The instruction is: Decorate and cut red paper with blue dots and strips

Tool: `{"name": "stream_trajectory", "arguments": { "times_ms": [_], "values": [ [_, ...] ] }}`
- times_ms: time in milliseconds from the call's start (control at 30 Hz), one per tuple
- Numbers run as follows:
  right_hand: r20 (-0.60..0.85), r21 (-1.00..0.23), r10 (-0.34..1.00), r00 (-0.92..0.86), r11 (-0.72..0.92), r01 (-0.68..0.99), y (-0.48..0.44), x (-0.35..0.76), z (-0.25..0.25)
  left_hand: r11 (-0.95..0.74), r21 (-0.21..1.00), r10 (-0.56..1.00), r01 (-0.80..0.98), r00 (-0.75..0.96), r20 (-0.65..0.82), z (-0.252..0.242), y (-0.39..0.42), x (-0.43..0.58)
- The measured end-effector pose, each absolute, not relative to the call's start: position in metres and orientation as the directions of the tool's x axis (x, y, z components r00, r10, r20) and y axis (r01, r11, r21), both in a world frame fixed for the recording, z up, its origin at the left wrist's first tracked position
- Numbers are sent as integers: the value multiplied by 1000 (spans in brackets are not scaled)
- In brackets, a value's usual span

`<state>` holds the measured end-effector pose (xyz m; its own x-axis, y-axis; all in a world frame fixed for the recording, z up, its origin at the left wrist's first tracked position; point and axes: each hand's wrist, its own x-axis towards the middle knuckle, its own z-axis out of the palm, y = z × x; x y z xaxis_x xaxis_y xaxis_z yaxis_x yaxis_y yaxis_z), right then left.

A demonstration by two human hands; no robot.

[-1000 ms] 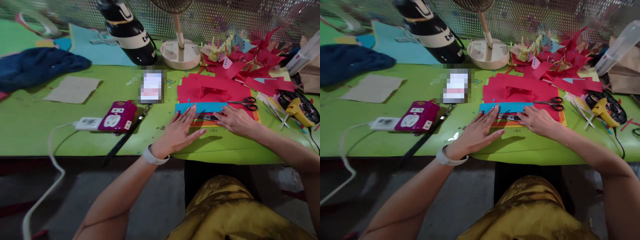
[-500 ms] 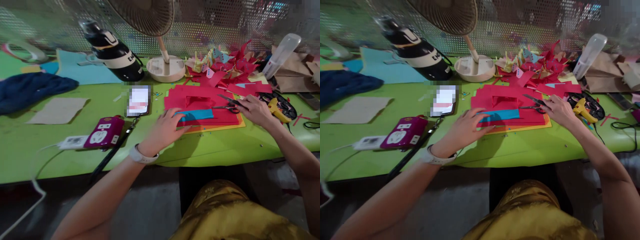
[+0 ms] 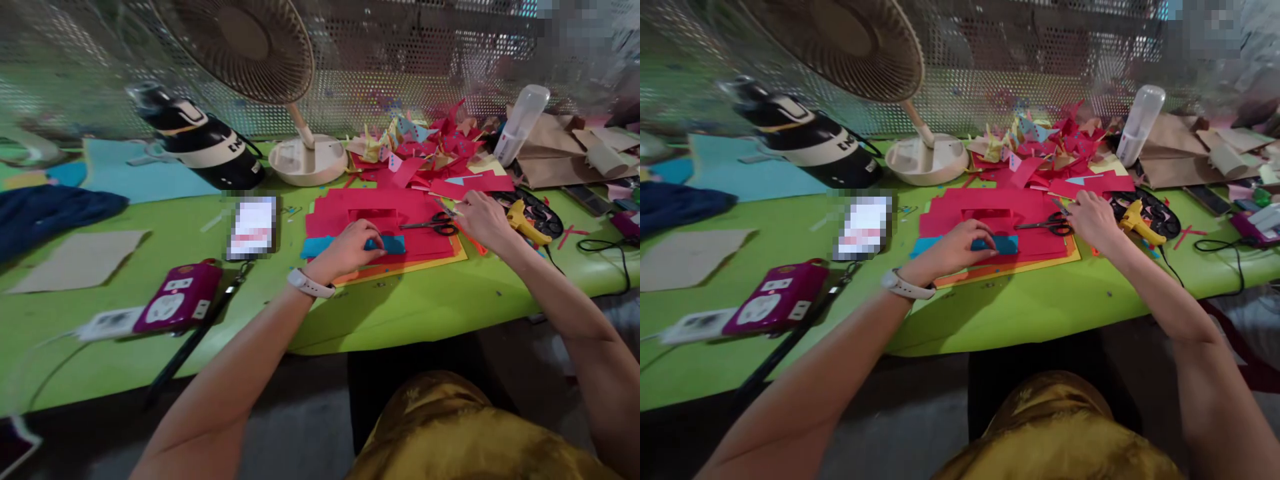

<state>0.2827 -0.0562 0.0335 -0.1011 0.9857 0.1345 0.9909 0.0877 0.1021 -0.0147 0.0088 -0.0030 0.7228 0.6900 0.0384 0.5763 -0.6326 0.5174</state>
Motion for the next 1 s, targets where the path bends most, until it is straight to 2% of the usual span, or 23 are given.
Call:
{"name": "stream_trajectory", "arguments": {
  "times_ms": [133,333,600,767,900,1000],
  "values": [
    [-9,53,971,-240,240,969,-49,267,32,-645,485,705,591,704,79,3,6,-11],
    [-72,119,982,-177,185,976,-42,257,34,-655,495,670,571,741,32,2,4,-2],
    [-90,74,980,-177,184,980,-41,260,35,-585,619,688,524,725,38,-2,1,-3],
    [-96,42,980,-176,181,983,-42,263,35,-422,781,771,460,635,43,8,-4,-4],
    [-114,5,975,-192,194,981,-42,266,35,-176,921,833,348,551,-50,8,-4,-6],
    [-113,-29,971,-210,208,978,-41,269,33,-18,970,846,243,521,-115,9,-7,-5]
  ]
}}
